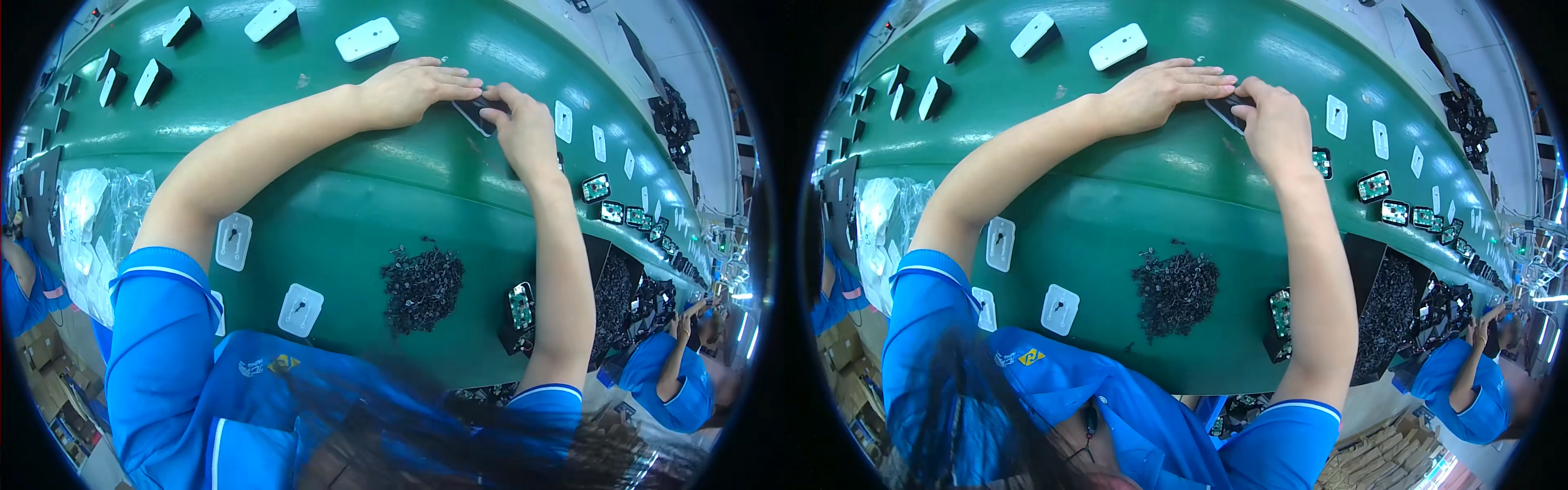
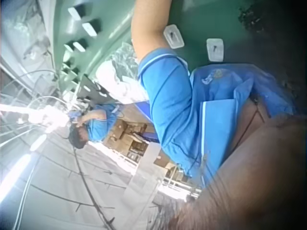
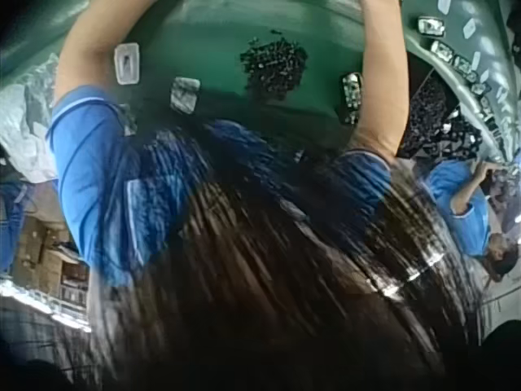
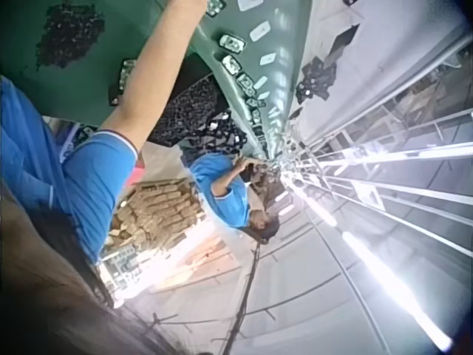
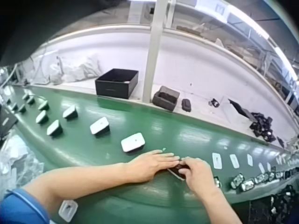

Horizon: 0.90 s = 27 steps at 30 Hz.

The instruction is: The person assembles small electronic devices at a green workbench. They pick up white plastic casings and green circuit boards, insert the boards into the casings, and secure them with black screws. The person handles the components one at a time, placing the finished units on the table.

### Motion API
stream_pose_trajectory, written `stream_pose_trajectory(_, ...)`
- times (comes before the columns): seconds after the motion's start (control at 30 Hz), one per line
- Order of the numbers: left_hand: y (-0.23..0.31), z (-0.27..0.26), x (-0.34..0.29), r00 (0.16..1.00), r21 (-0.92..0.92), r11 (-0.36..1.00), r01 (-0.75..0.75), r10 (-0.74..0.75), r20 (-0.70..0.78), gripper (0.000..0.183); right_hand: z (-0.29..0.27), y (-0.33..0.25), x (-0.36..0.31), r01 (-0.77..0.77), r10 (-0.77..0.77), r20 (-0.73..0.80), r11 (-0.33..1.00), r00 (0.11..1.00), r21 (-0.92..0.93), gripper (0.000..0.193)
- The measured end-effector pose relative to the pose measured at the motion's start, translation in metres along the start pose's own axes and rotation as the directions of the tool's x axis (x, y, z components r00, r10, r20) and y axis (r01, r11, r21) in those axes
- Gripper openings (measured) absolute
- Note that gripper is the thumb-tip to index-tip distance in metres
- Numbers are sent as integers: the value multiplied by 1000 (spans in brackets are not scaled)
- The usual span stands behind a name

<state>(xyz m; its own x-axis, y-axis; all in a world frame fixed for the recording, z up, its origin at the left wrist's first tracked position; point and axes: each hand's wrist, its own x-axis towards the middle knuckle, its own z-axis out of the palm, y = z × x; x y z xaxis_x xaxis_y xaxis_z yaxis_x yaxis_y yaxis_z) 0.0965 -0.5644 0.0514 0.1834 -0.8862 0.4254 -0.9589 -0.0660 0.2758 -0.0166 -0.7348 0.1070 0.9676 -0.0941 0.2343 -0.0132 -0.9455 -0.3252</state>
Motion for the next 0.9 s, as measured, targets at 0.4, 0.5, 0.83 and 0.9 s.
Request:
stream_pose_trajectory(0.4, 1, -4, -4, 1000, 16, 1000, 9, -9, 23, 64, 9, 0, -10, 80, -77, -103, 996, 992, 30, 19)
stream_pose_trajectory(0.5, 2, -3, -5, 1000, 54, 999, -3, 3, -2, 64, 18, -1, -16, 137, -152, -171, 985, 973, -102, 20)
stream_pose_trajectory(0.83, -1, -4, -6, 999, 192, 980, -43, 41, 16, 62, 20, -9, -18, 131, -170, -162, 965, 972, -226, 24)
stream_pose_trajectory(0.9, -3, -2, -8, 999, 203, 979, -39, 38, 9, 64, 29, -11, -20, 121, -185, -211, 952, 960, -282, 24)
